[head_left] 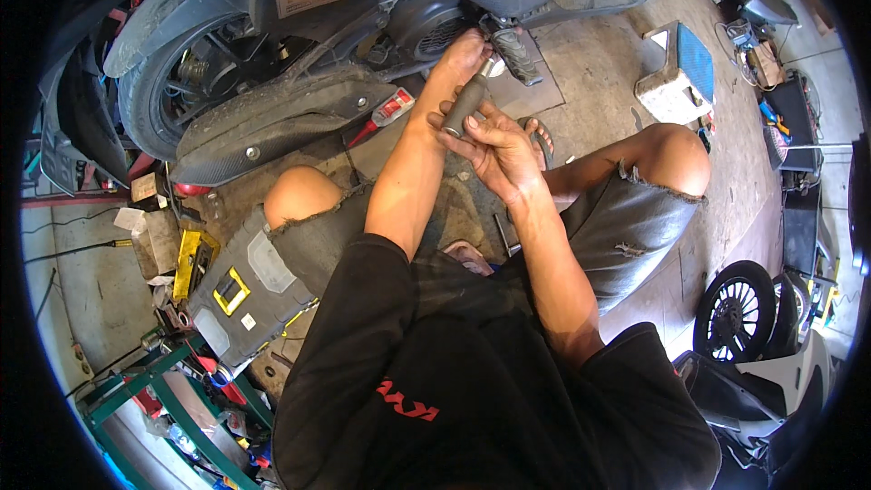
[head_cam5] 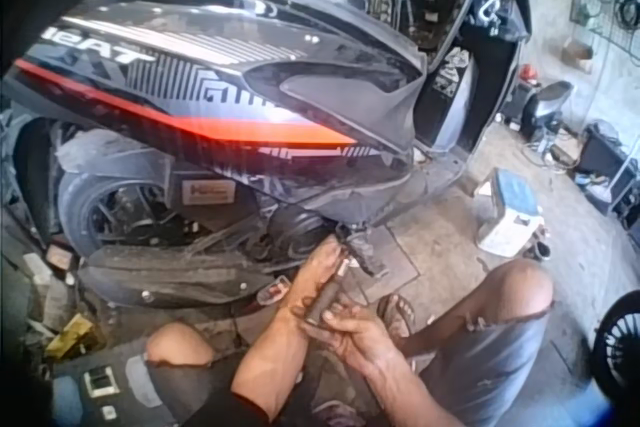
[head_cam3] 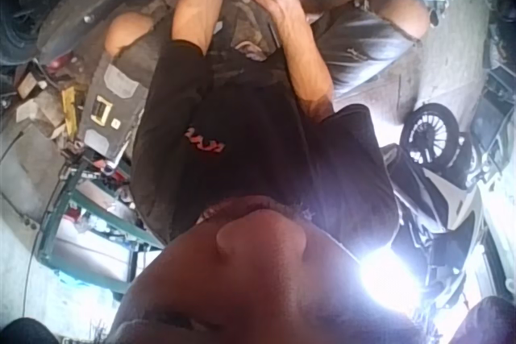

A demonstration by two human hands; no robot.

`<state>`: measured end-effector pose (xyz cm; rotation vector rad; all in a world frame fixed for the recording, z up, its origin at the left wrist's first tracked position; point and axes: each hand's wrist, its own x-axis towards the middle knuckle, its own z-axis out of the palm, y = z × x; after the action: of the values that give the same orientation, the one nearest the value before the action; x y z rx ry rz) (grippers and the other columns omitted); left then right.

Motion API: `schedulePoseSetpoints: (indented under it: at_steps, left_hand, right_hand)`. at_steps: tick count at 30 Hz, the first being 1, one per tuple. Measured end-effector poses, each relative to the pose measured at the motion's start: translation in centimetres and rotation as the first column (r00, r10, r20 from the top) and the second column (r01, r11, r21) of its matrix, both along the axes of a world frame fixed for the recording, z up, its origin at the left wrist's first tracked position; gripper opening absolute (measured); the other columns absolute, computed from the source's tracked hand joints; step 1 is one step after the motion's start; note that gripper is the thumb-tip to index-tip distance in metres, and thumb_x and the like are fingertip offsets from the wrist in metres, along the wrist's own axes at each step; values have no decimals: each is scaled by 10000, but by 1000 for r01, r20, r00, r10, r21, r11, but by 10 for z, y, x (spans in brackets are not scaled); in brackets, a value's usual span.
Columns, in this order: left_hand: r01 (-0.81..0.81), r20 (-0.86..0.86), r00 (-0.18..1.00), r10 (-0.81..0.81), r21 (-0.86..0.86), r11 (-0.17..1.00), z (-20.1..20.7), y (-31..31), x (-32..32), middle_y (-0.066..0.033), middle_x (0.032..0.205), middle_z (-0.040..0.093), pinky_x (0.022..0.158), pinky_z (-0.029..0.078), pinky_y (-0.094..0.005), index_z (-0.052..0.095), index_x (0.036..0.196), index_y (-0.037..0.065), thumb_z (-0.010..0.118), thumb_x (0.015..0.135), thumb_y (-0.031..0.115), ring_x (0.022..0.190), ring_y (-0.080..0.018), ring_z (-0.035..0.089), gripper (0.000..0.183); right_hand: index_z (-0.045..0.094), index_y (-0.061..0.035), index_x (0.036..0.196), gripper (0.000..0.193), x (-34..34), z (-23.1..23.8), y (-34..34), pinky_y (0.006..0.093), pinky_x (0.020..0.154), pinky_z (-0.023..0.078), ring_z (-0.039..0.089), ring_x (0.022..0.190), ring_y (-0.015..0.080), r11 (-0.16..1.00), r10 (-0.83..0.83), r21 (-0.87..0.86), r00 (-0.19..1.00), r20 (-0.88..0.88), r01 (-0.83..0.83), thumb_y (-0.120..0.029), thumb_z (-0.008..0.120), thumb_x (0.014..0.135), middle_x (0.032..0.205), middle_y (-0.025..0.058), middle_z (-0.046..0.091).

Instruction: The person removes the seat and side panels from a motorcycle by hand and with a screwdriver, then uses a socket wrench to remove bolts from the engine area.

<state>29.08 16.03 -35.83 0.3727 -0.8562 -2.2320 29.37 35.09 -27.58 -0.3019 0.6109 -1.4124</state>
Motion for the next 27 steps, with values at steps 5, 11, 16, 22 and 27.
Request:
schedulePoseSetpoints:
  at_steps: [5, 11, 16, 22, 27]
  left_hand:
    - [47, -23, 999, -45, 93, 995, -3, -4, -1, -112, 995, 692, 849, 539, -347, 606, 1104, 18, 378, 1001, 158, 936, -207, 661, 287]
    - [-66, -19, 998, 68, 97, 993, 8, 13, -6, -109, 916, 675, 762, 525, -335, 607, 1031, 36, 491, 968, 216, 844, -211, 649, 223]
    - [-277, 12, 961, 277, 64, 959, 17, 29, -15, -101, 887, 667, 682, 511, -322, 627, 959, 50, 659, 886, 158, 744, -201, 640, 135]
    - [-360, 63, 929, 364, -67, 931, 6, 26, -21, -74, 864, 661, 647, 510, -305, 624, 976, 60, 689, 887, 163, 727, -171, 637, 151]
    - [-371, 60, 923, 379, -119, 921, 6, 31, -29, -35, 849, 621, 649, 488, -292, 600, 976, 80, 673, 906, 187, 733, -133, 581, 147]
  right_hand:
    - [470, 38, 1166, 322, 4, -6, 2, 393, 852, 586, 626, 928, 210, 995, -58, 84, 998, -26, 60, -79, 626, 911, 1015, 88, 578]
    - [521, -11, 1136, 335, 12, 9, 25, 326, 710, 553, 576, 824, 150, 936, 118, 351, 953, -280, -13, -166, 676, 883, 941, 21, 560]
    - [534, -29, 1043, 320, 3, 6, 75, 326, 654, 526, 574, 828, 146, 907, 261, 415, 871, -417, -74, -188, 721, 839, 899, 29, 557]
    - [533, -56, 991, 282, 1, -6, 86, 311, 629, 503, 571, 810, 130, 901, 198, 432, 852, -484, 36, -178, 731, 831, 889, 16, 556]
    - [544, -59, 973, 264, -1, -8, 86, 286, 645, 468, 553, 814, 114, 898, 235, 441, 848, -475, -2, -178, 732, 831, 854, 4, 551]
